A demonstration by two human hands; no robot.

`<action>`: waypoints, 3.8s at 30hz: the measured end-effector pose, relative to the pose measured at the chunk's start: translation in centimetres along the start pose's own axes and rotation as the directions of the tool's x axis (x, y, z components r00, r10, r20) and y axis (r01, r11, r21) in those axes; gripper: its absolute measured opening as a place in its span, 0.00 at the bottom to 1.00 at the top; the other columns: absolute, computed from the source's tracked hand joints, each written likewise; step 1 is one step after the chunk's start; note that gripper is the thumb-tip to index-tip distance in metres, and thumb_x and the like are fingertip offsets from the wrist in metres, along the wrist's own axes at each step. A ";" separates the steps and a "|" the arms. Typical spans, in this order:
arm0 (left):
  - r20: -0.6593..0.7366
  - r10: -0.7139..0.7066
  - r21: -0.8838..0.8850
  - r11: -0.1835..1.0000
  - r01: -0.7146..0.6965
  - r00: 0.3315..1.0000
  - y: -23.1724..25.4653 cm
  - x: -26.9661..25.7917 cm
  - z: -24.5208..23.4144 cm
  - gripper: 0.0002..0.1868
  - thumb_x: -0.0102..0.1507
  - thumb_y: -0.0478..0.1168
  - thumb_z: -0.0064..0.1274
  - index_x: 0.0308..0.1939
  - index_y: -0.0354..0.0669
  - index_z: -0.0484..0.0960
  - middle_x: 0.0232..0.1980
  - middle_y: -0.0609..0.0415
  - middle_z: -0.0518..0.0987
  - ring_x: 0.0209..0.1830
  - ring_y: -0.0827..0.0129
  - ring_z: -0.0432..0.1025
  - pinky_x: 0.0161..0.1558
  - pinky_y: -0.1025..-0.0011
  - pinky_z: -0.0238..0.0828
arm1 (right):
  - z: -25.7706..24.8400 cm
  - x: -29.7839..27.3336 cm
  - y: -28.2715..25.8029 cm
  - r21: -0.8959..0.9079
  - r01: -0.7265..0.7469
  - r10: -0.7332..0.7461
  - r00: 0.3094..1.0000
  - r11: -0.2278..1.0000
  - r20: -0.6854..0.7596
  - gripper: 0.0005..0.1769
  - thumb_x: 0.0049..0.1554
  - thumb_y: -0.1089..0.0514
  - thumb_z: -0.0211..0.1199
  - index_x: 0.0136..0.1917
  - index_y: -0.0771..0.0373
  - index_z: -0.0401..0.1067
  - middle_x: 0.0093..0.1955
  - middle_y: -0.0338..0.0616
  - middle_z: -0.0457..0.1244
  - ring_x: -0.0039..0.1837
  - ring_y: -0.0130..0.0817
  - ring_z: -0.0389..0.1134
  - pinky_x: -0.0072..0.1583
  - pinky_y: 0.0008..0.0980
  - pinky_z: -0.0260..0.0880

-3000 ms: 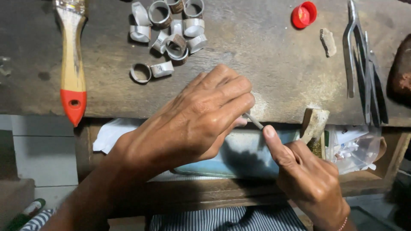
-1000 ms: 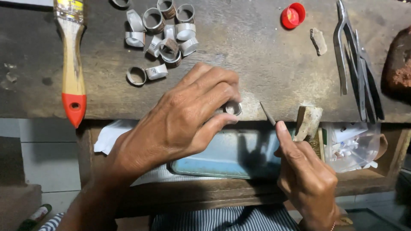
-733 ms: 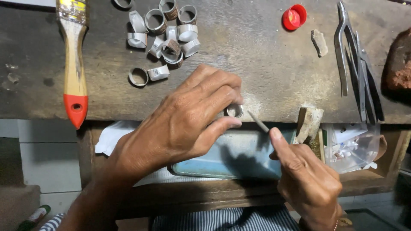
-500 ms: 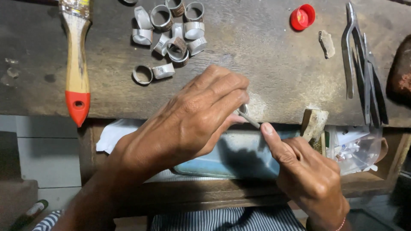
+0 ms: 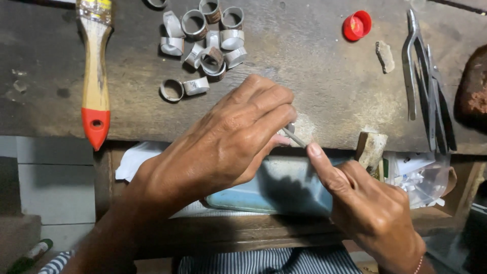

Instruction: Filing and cleaning a metal ring at a jewelry workbench to smooth the edges.

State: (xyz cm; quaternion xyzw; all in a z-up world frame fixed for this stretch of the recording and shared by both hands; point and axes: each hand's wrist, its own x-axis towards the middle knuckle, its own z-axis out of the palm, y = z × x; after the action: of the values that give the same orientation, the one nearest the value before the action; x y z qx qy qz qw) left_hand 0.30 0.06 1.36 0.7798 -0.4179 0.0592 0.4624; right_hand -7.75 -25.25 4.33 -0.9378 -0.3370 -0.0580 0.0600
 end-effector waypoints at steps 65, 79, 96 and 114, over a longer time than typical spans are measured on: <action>0.033 -0.036 0.066 0.997 0.033 0.999 0.3 0.6 0.6 0.11 0.68 0.32 0.58 0.49 0.31 0.72 0.54 0.43 0.71 0.58 0.50 0.65 0.62 0.58 0.65 | 0.2 0.1 0.9 0.092 -0.061 0.065 0.997 0.994 -0.035 0.29 0.64 0.75 0.48 0.75 0.58 0.68 0.35 0.34 0.51 0.31 0.29 0.51 0.34 0.33 0.58; -0.249 0.049 0.161 0.987 -0.008 0.967 1.8 0.7 2.2 0.12 0.69 0.37 0.57 0.49 0.31 0.77 0.51 0.39 0.78 0.55 0.50 0.74 0.64 0.55 0.70 | 7.1 -7.0 0.2 0.230 -0.080 0.171 0.897 0.970 -0.408 0.25 0.71 0.52 0.52 0.75 0.71 0.61 0.33 0.37 0.62 0.28 0.20 0.53 0.33 0.31 0.56; -0.263 0.104 0.095 0.992 -0.081 0.959 5.9 0.5 9.5 0.12 0.67 0.28 0.53 0.54 0.28 0.75 0.48 0.34 0.79 0.45 0.53 0.79 0.48 0.67 0.80 | 4.7 -8.2 1.0 0.387 -0.096 0.323 0.748 0.917 -0.580 0.17 0.66 0.67 0.55 0.65 0.81 0.65 0.58 0.59 0.71 0.30 0.25 0.58 0.35 0.30 0.61; 0.152 0.010 -0.214 0.977 0.023 0.988 6.7 1.8 13.0 0.09 0.69 0.31 0.51 0.50 0.25 0.75 0.49 0.34 0.76 0.46 0.51 0.78 0.50 0.64 0.79 | 4.9 -7.9 2.8 0.411 -0.240 0.454 0.683 0.879 -0.572 0.17 0.62 0.63 0.61 0.61 0.77 0.68 0.57 0.54 0.72 0.35 0.27 0.72 0.38 0.24 0.73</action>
State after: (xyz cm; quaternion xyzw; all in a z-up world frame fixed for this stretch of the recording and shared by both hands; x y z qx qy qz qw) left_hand -7.11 -12.51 -0.69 0.7288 -0.4533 -0.0474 0.5109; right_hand -11.71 -31.56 -1.85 -0.8833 -0.1126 -0.3166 0.3268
